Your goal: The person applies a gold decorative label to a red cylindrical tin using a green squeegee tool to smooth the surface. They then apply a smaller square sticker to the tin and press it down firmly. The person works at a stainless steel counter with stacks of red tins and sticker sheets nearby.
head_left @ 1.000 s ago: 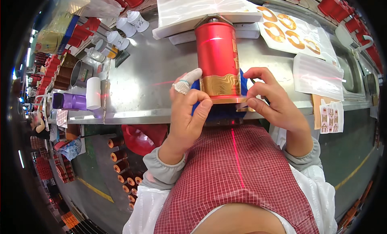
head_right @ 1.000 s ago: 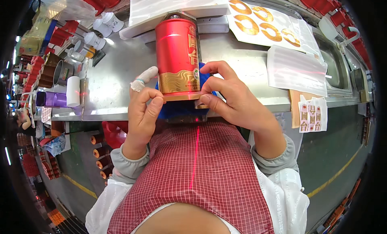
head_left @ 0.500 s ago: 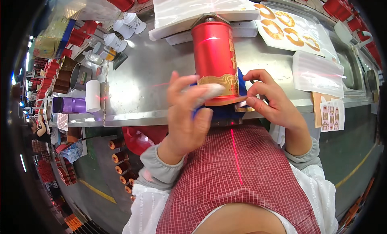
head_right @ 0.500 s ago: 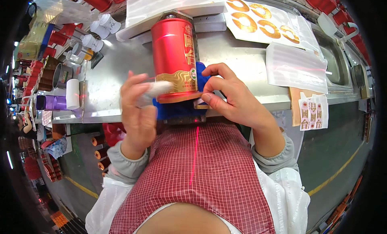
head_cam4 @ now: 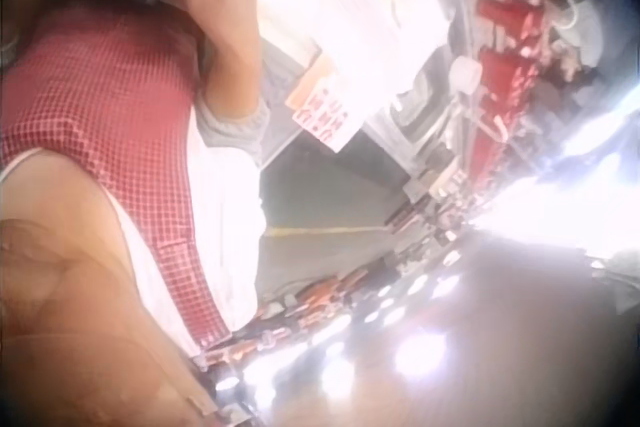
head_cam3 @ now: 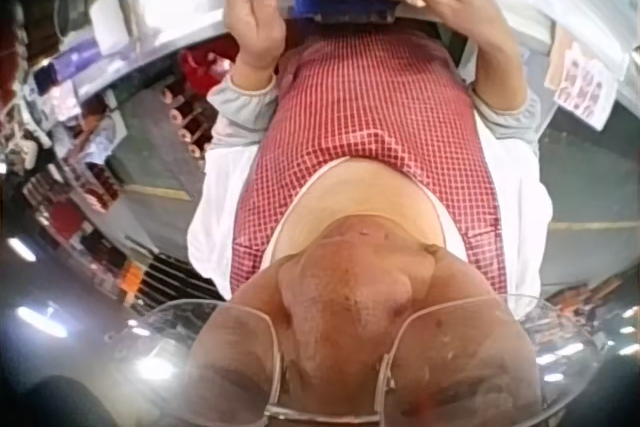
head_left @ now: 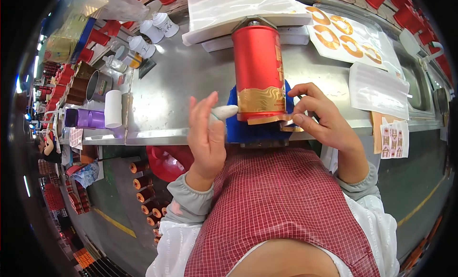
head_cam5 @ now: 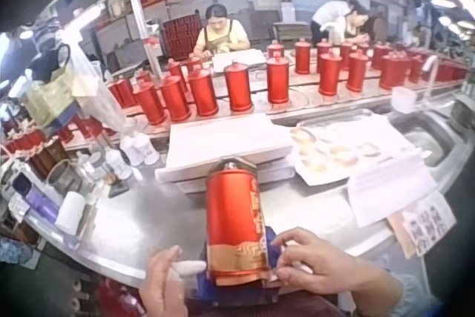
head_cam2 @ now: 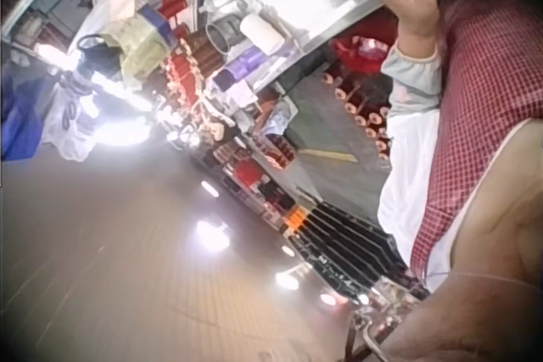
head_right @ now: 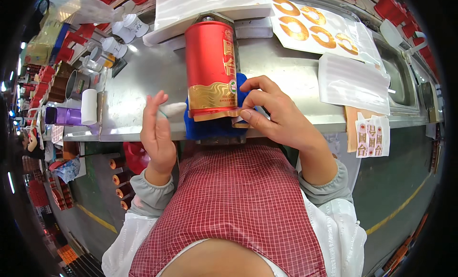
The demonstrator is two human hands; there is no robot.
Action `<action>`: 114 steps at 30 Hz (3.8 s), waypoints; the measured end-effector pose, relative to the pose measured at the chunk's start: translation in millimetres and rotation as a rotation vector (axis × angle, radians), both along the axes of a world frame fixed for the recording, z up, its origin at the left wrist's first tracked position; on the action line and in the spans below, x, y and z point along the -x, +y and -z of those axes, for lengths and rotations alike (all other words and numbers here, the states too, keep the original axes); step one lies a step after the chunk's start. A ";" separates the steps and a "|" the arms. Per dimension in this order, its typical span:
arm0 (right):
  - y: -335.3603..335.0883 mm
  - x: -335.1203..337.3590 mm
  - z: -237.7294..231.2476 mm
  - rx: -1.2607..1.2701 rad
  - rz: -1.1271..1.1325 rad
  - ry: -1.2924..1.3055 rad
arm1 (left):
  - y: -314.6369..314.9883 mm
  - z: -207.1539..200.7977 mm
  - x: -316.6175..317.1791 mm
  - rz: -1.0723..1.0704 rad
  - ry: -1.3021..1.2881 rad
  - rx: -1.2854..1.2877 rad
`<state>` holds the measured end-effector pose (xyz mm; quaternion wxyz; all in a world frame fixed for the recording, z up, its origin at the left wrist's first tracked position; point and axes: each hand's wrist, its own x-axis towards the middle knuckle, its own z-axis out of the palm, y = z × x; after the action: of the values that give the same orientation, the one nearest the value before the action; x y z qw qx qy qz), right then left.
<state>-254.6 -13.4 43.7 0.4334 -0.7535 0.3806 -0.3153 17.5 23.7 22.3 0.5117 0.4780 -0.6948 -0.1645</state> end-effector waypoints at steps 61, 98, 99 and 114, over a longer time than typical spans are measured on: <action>-7.4 -3.1 -4.3 0.038 -0.008 -0.053 | -8.5 19.6 42.3 0.178 0.543 -0.361; -11.4 4.6 -5.0 -0.081 -0.082 -0.022 | 0.1 22.8 40.3 0.205 0.713 -0.231; -11.0 4.9 -5.9 -0.087 -0.082 -0.016 | -2.1 20.7 42.2 0.197 0.671 -0.262; -13.9 6.8 -2.6 -0.143 -0.118 -0.016 | 0.5 19.1 21.8 0.141 -0.257 0.409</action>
<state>-261.4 -27.3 46.3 0.5070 -0.7392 0.3537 -0.2672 -4.3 24.3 3.1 0.4923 0.3320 -0.8046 0.0063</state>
